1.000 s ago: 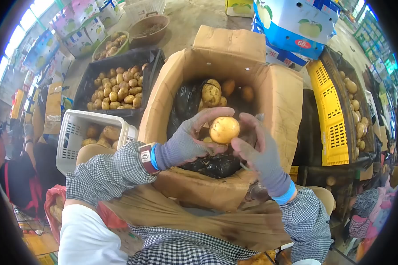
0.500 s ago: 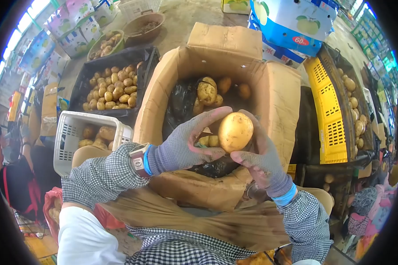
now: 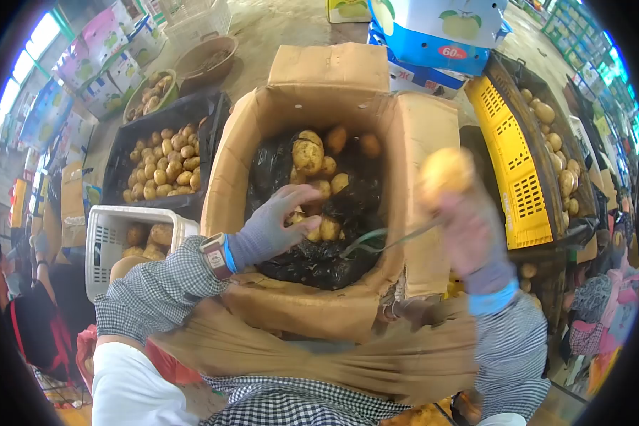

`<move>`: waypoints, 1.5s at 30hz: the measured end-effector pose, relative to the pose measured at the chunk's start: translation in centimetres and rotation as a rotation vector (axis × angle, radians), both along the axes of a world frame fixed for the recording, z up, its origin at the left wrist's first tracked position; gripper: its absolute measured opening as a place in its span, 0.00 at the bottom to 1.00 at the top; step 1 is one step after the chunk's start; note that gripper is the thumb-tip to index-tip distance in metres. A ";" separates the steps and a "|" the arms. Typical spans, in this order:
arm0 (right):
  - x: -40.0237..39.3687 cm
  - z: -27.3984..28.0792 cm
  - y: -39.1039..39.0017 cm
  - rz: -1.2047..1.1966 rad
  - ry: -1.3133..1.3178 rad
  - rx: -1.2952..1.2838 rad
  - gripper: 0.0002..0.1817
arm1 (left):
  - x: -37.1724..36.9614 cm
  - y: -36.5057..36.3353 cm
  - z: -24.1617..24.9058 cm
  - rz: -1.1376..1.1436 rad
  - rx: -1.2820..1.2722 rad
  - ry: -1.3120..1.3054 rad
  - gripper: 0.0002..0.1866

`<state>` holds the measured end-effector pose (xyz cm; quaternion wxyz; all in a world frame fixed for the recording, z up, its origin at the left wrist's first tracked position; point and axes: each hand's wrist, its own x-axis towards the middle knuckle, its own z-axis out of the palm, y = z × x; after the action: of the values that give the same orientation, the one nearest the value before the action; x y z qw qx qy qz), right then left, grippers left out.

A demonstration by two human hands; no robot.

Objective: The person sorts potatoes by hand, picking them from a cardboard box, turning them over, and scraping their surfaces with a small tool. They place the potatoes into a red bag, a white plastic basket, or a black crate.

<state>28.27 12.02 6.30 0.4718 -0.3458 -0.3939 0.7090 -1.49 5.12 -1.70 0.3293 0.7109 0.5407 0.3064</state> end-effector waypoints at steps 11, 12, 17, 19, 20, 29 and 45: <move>18.5 3.5 9.5 -0.761 0.192 0.277 0.17 | 8.8 19.7 -13.1 0.392 -0.527 -0.202 0.38; 17.6 3.7 8.9 -0.731 0.070 0.307 0.19 | 9.4 22.3 -15.7 0.384 -0.520 -0.201 0.38; 13.8 3.6 5.8 -0.590 -0.069 0.372 0.25 | 10.5 31.4 -28.4 0.223 -0.375 0.319 0.22; 13.3 3.2 5.2 -0.440 -0.048 0.342 0.28 | 9.9 33.6 -32.7 0.026 -0.183 0.552 0.17; 12.4 3.6 5.1 -0.510 -0.128 0.260 0.28 | 9.2 34.3 -35.3 -0.057 -0.041 0.634 0.15; 6.0 4.2 3.4 -0.294 -0.010 0.223 0.25 | 7.3 16.7 -5.3 0.114 -0.676 -0.963 0.35; -8.5 0.2 -4.6 0.411 -0.201 -0.021 0.33 | 0.9 -1.7 6.8 -0.120 -0.393 -1.006 0.46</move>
<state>19.73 7.47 6.49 0.2720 -0.3321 -0.4937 0.7563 -0.55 3.42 5.09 0.6912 0.4310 0.3217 0.4826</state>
